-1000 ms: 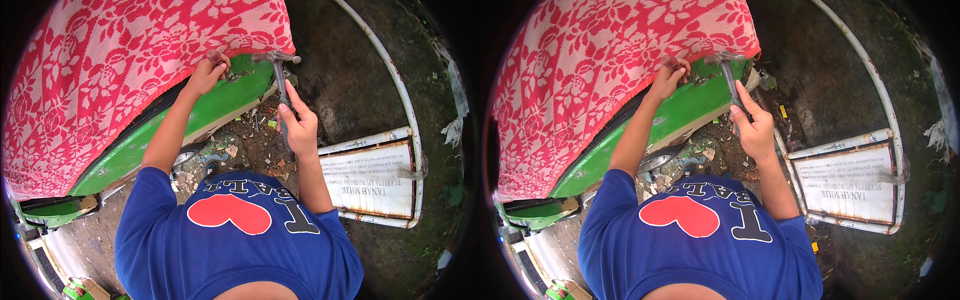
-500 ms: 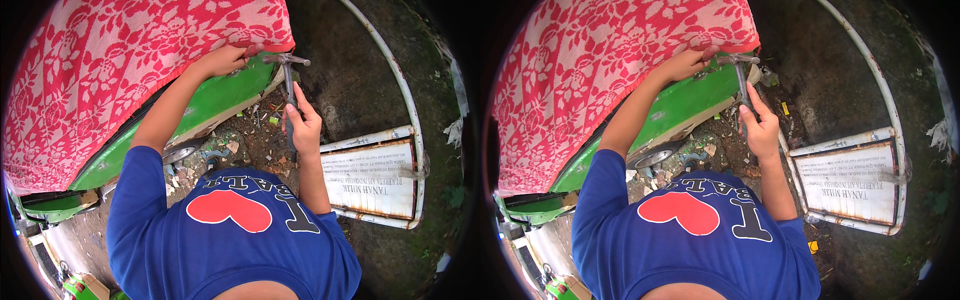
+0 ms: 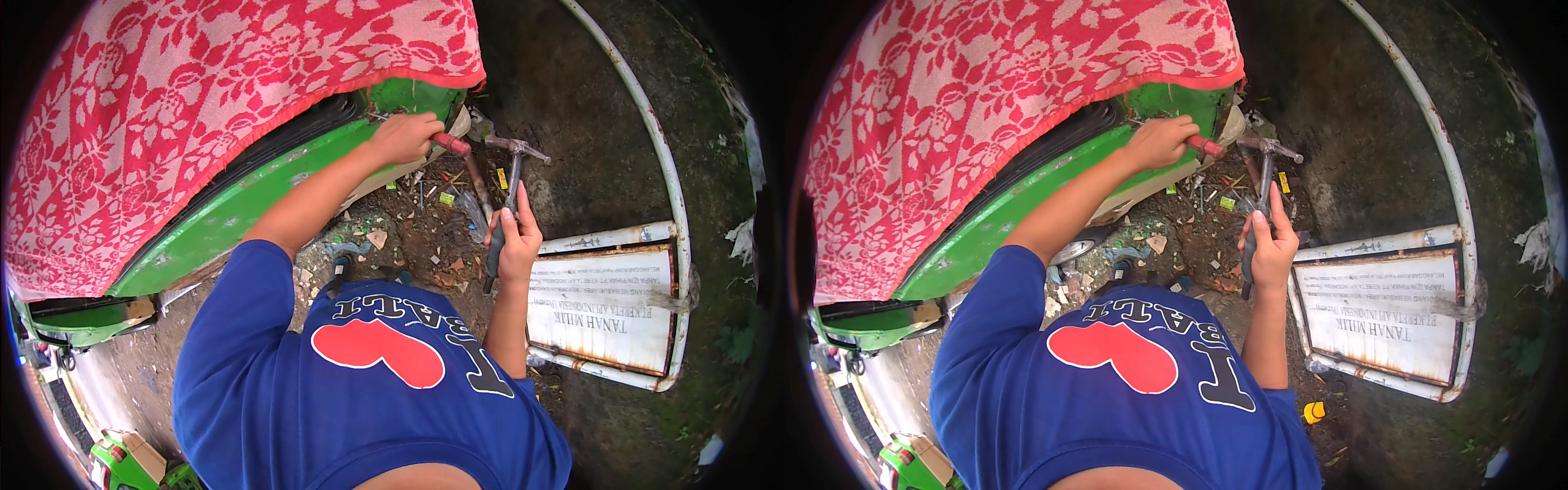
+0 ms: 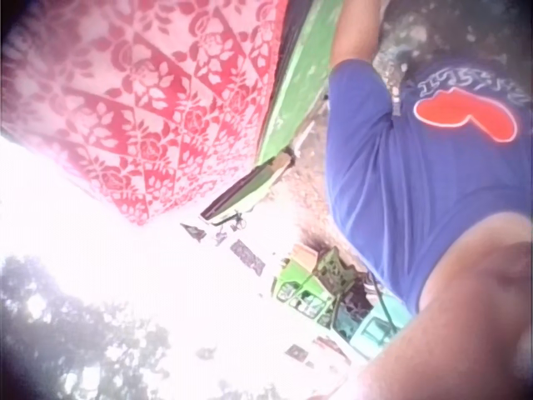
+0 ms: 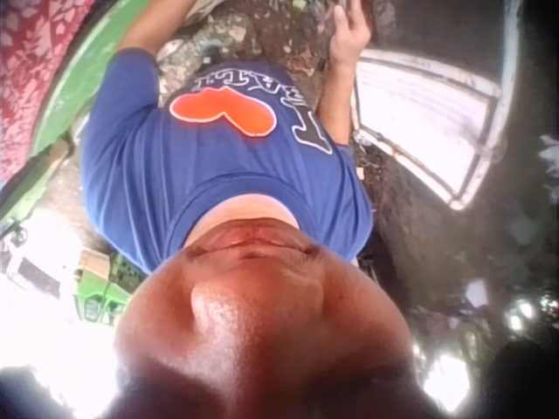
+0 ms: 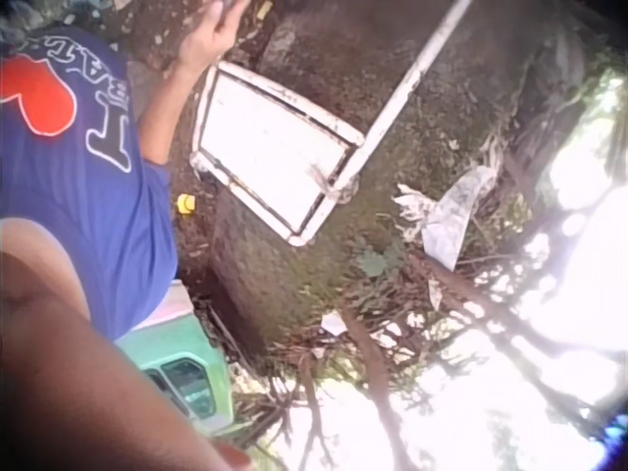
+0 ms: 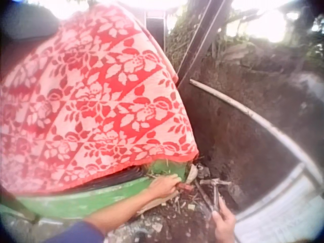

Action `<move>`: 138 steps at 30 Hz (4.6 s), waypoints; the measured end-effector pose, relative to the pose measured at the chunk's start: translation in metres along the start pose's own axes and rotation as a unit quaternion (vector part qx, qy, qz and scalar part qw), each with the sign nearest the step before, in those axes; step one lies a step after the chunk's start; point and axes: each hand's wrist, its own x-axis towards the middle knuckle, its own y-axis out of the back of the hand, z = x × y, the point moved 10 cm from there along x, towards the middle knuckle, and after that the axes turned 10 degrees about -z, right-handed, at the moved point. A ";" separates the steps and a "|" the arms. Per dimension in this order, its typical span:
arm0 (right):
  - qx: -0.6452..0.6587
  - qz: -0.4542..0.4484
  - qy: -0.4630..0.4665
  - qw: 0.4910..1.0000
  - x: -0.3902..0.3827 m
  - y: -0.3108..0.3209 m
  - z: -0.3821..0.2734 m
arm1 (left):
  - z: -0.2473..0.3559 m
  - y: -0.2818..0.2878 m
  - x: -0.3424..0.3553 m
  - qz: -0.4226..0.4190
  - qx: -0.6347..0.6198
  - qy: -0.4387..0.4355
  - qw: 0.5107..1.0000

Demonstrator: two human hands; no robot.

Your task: The person uses a hammer and a red-handled tool to repeatedly strike and pry at a green vehicle panel edge under a patterned cloth. The person adjusts the tool and hammer positions while working on the same area throughout the clip.

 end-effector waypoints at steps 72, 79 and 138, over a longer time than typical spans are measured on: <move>0.252 0.006 -0.034 0.967 0.032 0.014 0.085 | -0.010 -0.015 0.021 -0.045 0.030 0.024 0.998; 0.235 0.008 -0.041 0.971 0.030 0.004 0.084 | -0.013 -0.026 0.023 -0.080 0.049 0.025 0.995; 0.281 0.035 -0.047 0.958 0.016 0.005 0.106 | -0.014 -0.049 0.009 -0.161 0.104 -0.004 0.981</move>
